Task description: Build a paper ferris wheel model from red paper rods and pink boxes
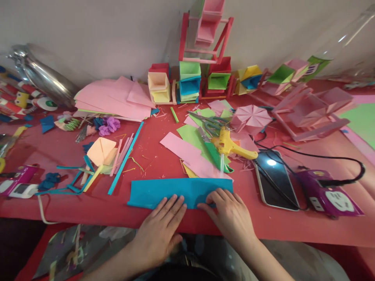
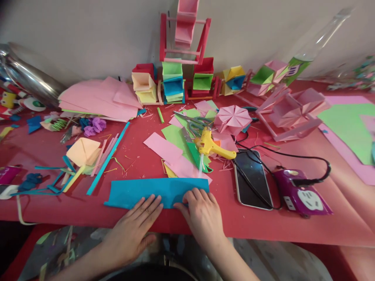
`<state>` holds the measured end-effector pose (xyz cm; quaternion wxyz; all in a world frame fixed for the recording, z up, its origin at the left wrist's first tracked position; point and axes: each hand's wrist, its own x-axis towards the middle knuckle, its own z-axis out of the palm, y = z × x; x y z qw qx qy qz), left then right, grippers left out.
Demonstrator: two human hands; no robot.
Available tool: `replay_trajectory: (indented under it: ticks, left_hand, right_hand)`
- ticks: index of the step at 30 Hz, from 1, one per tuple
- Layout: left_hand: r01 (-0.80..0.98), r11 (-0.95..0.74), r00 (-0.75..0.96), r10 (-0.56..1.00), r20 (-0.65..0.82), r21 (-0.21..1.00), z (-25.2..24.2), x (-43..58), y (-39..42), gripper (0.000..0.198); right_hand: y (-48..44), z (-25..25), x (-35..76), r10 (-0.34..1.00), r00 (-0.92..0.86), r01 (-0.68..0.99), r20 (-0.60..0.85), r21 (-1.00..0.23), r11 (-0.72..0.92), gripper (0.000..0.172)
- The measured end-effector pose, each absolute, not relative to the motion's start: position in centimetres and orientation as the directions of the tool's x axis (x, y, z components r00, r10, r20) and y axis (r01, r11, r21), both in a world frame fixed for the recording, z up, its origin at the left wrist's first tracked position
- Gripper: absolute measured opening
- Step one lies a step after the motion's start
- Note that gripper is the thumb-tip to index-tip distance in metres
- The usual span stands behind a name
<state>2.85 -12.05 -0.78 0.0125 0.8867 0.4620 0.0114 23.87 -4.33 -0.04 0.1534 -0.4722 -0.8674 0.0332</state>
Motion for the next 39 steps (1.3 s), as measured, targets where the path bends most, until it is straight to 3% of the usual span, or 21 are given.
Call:
replay_trajectory:
  ticks: [3, 6, 11, 15, 17, 19, 22, 32, 39]
  left_hand:
    - [0.818, -0.575, 0.574, 0.818, 0.043, 0.007, -1.6, 2.7, -12.4, 0.072]
    - [0.827, -0.562, 0.561, 0.825, 0.059, -0.016, -2.0, 2.6, -12.5, 0.072]
    - [0.841, -0.540, 0.541, 0.839, 0.060, -0.027, -2.0, 2.7, -12.4, 0.068]
    - [0.838, -0.545, 0.545, 0.836, 0.062, -0.025, -1.9, 2.8, -12.3, 0.068]
    - [0.841, -0.541, 0.540, 0.838, 0.072, -0.016, -1.9, 2.8, -12.4, 0.068]
    - [0.847, -0.531, 0.530, 0.845, 0.079, 0.002, -2.0, 2.9, -12.4, 0.066]
    - [0.848, -0.530, 0.527, 0.846, 0.077, 0.022, -1.8, 2.9, -12.4, 0.066]
    - [0.900, -0.414, 0.427, 0.900, 0.086, -0.139, -2.1, -1.6, -14.0, 0.071]
    - [0.920, -0.361, 0.374, 0.925, 0.066, -0.150, -2.3, -3.8, -15.1, 0.067]
  right_hand:
    - [-3.9, -0.1, 26.0, 0.851, -0.485, 0.810, 0.201, -0.264, 0.524, 0.036]
    - [-3.6, -0.4, 28.0, 0.880, -0.450, 0.831, 0.153, -0.288, 0.475, 0.033]
    - [-3.8, -0.6, 28.8, 0.907, -0.397, 0.877, 0.143, -0.233, 0.421, 0.033]
    - [-4.8, 0.1, 27.4, 0.885, -0.396, 0.885, 0.244, -0.154, 0.439, 0.025]
    - [-5.8, 0.3, 26.0, 0.817, -0.496, 0.824, 0.296, -0.136, 0.550, 0.026]
    - [-6.7, -0.1, 24.5, 0.651, -0.693, 0.641, 0.309, -0.150, 0.753, 0.035]
    - [-7.8, -1.2, 23.4, 0.542, -0.787, 0.536, 0.295, -0.109, 0.837, 0.040]
    - [-7.9, -2.4, 26.9, 0.640, -0.706, 0.668, 0.303, -0.019, 0.744, 0.044]
    - [-7.9, -2.5, 28.6, 0.670, -0.675, 0.699, 0.310, -0.022, 0.714, 0.044]
